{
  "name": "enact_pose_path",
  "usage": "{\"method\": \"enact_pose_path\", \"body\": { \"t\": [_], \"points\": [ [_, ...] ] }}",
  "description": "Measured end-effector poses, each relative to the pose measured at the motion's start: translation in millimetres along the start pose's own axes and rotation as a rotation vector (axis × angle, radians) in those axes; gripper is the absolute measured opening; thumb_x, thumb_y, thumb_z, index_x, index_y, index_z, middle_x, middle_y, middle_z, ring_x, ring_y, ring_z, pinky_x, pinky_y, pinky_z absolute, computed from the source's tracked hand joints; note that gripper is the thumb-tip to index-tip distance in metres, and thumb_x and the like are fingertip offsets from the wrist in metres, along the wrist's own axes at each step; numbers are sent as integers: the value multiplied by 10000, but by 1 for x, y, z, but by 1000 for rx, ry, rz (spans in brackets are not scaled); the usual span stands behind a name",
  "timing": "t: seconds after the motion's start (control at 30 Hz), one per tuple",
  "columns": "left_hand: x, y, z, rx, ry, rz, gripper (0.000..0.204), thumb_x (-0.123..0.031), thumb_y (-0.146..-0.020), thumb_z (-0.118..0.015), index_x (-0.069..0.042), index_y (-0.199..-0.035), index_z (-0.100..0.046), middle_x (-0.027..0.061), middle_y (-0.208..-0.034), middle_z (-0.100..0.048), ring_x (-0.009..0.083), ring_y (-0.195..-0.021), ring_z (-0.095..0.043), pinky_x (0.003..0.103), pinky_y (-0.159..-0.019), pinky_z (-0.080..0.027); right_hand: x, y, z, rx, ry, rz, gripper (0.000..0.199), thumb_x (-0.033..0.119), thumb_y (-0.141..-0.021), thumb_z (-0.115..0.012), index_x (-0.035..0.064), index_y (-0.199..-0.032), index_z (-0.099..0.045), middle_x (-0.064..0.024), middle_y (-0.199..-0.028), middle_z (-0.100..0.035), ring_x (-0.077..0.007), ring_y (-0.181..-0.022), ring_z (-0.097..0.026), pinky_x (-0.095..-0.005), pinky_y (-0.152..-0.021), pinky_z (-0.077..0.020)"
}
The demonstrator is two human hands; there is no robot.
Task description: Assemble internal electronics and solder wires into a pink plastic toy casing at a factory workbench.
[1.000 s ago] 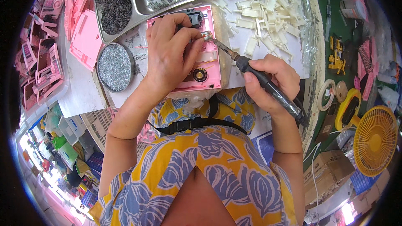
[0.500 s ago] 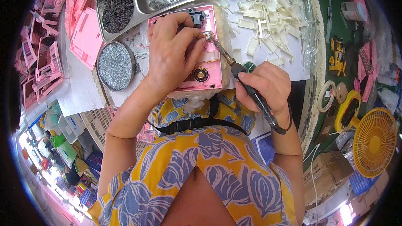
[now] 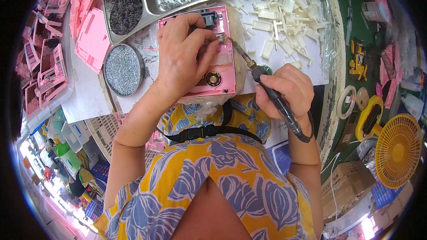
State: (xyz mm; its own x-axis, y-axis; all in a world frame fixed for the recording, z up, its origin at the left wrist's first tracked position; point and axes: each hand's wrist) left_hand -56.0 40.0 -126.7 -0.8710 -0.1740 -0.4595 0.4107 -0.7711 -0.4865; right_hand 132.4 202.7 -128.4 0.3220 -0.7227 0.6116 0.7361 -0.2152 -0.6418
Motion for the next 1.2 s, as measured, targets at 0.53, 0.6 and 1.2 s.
{"method": "enact_pose_path", "body": {
  "t": [0.53,0.6,1.2],
  "points": [
    [-2,0,1,15,-29,24,173,-132,-763,-769,-76,-902,-683,70,-1027,-580,265,-940,-553,405,-838,-369,-5,-4,9,-44,2,3,262,-13,-744,-750,-11,-985,-649,-65,-608,-554,-202,-506,-535,-296,-471,-401],
    [-3,-1,2,20,-31,33,170,-136,-762,-765,-76,-897,-681,70,-1019,-577,267,-940,-552,406,-837,-370,-5,-5,8,-37,0,-1,257,-11,-744,-751,-11,-981,-650,-66,-611,-558,-203,-504,-536,-297,-470,-400],
    [-10,-7,1,36,-89,69,138,-127,-727,-742,-76,-820,-653,79,-974,-564,285,-905,-546,421,-816,-383,-8,-11,-6,7,-26,-17,238,-1,-726,-758,-4,-943,-660,-68,-625,-568,-198,-490,-519,-296,-457,-382]
  ]
}}
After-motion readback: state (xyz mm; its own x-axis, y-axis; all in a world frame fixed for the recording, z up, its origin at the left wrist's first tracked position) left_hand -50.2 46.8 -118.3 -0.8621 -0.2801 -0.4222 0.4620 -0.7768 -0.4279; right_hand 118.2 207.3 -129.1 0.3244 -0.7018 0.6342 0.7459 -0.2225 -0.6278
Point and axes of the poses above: each hand's wrist, its own y-axis away from the middle knuckle, its own z-axis out of the back of the hand, x = y × z
